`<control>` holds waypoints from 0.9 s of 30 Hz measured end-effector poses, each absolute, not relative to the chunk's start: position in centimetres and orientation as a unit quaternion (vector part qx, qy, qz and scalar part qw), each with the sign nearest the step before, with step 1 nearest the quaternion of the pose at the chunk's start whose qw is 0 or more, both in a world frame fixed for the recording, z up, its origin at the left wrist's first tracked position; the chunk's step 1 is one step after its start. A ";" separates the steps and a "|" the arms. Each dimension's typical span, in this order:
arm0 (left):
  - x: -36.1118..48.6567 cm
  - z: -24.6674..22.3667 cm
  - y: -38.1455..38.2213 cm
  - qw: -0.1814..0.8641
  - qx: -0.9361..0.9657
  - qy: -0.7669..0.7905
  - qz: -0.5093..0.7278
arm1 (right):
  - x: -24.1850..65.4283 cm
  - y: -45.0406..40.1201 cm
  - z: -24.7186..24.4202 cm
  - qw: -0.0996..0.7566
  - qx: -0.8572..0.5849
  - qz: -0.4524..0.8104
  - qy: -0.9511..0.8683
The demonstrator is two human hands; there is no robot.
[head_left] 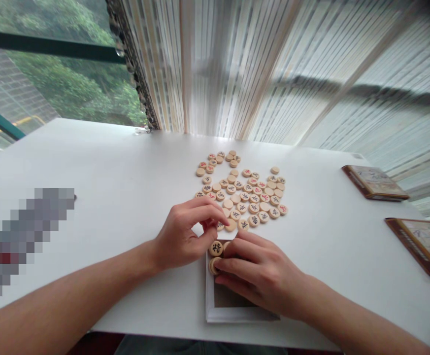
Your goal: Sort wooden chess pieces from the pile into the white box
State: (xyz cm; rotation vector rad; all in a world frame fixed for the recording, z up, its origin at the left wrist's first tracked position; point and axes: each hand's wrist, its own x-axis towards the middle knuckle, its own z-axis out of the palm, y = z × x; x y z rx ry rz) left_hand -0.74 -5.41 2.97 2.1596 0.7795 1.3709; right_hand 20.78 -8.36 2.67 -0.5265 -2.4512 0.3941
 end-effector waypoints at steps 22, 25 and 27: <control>-0.8 2.9 -5.4 0.226 0.787 0.280 0.501 | 20.9 -8.3 3.0 0.290 -0.190 0.152 -0.926; -0.8 2.9 -5.4 0.227 0.787 0.284 0.499 | 21.0 -8.3 3.0 0.299 -0.189 0.157 -0.922; -0.9 2.9 -5.4 0.229 0.787 0.288 0.496 | 21.1 -8.2 3.0 0.312 -0.192 0.162 -0.916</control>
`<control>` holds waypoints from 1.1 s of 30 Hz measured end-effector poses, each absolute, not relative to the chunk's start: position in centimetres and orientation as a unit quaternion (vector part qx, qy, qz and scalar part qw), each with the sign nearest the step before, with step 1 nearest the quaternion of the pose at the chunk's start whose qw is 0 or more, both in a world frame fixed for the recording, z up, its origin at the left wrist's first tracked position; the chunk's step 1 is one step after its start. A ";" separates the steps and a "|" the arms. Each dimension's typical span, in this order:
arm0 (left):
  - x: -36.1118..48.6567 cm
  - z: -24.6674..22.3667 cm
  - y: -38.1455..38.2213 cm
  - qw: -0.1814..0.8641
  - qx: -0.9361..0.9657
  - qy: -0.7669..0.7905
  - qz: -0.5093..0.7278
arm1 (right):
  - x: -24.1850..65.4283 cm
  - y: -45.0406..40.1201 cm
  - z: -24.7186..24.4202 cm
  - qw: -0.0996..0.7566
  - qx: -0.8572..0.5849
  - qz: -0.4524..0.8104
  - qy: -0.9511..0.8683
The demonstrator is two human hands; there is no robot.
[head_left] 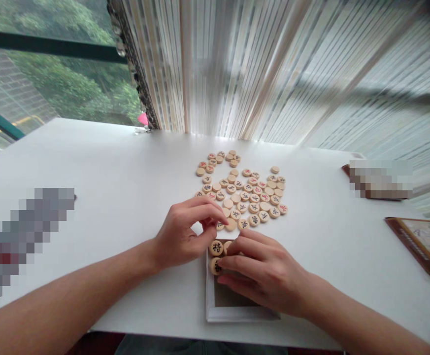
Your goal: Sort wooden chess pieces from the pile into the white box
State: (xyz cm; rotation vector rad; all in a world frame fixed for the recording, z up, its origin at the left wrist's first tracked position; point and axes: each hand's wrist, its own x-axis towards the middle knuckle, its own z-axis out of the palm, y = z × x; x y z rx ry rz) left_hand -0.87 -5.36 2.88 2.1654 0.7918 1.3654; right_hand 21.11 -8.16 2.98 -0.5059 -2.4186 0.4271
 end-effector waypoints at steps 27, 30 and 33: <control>-4.2 2.0 -0.5 0.156 0.704 0.485 0.494 | 24.5 -2.9 2.1 0.458 -0.443 0.155 -0.755; -4.3 2.0 -0.3 0.159 0.699 0.487 0.498 | 24.9 -2.4 1.9 0.466 -0.457 0.157 -0.741; -4.2 1.9 -0.3 0.164 0.697 0.487 0.499 | 25.3 -1.8 1.8 0.477 -0.470 0.154 -0.726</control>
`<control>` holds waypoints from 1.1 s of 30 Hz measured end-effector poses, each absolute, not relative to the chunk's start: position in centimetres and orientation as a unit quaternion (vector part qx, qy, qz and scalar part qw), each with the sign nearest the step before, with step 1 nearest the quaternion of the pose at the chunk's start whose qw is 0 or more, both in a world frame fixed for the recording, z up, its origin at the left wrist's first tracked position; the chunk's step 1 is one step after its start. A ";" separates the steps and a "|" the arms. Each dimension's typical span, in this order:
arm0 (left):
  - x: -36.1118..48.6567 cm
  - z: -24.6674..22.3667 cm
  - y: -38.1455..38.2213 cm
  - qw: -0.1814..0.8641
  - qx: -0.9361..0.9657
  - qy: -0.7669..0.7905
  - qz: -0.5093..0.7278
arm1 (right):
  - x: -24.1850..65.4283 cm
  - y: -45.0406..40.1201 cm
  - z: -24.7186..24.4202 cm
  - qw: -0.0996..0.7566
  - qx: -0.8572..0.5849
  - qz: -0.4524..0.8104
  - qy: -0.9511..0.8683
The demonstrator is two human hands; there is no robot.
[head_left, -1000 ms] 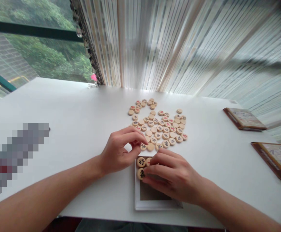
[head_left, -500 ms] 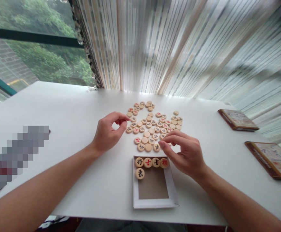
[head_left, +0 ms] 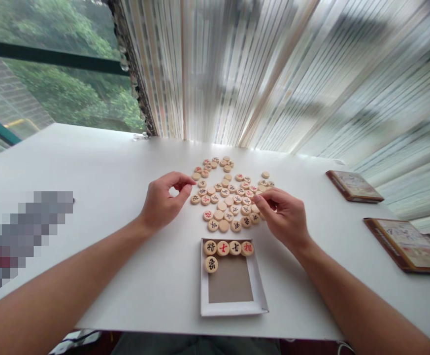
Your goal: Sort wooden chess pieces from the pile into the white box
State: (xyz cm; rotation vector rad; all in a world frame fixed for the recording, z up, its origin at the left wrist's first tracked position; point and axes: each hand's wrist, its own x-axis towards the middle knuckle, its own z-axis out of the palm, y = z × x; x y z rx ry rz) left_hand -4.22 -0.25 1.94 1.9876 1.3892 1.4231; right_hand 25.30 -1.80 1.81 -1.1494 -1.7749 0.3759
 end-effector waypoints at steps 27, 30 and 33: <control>-1.6 3.6 2.6 0.098 0.764 0.433 0.468 | 27.3 1.0 1.1 0.496 -0.524 0.171 -0.671; -1.3 3.1 3.4 0.049 0.793 0.412 0.447 | 27.8 1.6 0.9 0.496 -0.539 0.162 -0.661; -1.4 2.2 3.9 0.013 0.818 0.394 0.420 | 28.6 2.3 0.6 0.492 -0.555 0.153 -0.653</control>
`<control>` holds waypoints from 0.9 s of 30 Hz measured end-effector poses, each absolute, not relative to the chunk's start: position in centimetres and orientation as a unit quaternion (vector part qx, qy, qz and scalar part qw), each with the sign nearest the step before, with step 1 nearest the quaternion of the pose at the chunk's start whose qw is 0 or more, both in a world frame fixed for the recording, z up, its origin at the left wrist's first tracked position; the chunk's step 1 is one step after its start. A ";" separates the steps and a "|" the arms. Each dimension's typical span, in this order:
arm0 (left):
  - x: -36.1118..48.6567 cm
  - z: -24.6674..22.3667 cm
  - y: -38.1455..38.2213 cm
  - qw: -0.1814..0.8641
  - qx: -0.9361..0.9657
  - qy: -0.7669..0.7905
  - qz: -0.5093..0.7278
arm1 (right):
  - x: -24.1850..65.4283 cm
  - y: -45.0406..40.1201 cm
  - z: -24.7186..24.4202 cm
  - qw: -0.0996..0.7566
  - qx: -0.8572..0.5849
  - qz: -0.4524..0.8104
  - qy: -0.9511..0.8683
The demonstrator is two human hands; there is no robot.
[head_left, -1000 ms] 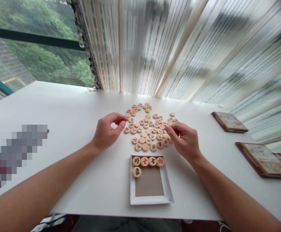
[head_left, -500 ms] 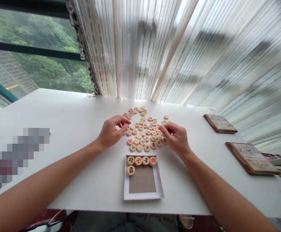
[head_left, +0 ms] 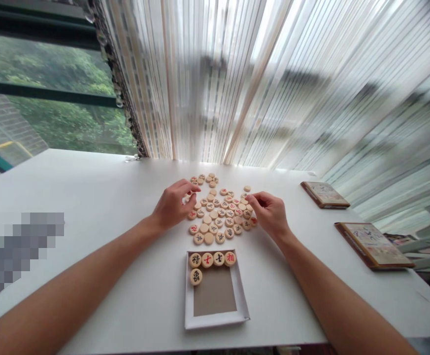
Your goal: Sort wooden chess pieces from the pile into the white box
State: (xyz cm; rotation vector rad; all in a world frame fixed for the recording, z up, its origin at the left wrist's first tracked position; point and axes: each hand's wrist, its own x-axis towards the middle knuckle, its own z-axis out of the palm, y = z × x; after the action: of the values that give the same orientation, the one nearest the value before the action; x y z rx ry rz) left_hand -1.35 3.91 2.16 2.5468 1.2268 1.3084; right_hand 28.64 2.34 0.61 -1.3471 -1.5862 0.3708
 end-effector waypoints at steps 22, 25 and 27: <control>-1.8 0.5 4.3 0.019 0.842 0.379 0.383 | 27.8 3.7 1.3 0.396 -0.588 0.099 -0.698; -1.8 0.5 4.5 0.025 0.840 0.375 0.391 | 27.8 5.1 2.5 0.375 -0.591 0.115 -0.705; -1.9 0.5 4.6 0.027 0.838 0.373 0.397 | 27.8 6.3 3.3 0.360 -0.593 0.129 -0.708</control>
State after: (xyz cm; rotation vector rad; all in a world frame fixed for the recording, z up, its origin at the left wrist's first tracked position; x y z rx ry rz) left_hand -1.90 4.61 0.54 2.5888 1.1527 1.2263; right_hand 27.85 6.34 3.34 -1.5282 -1.8258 0.3329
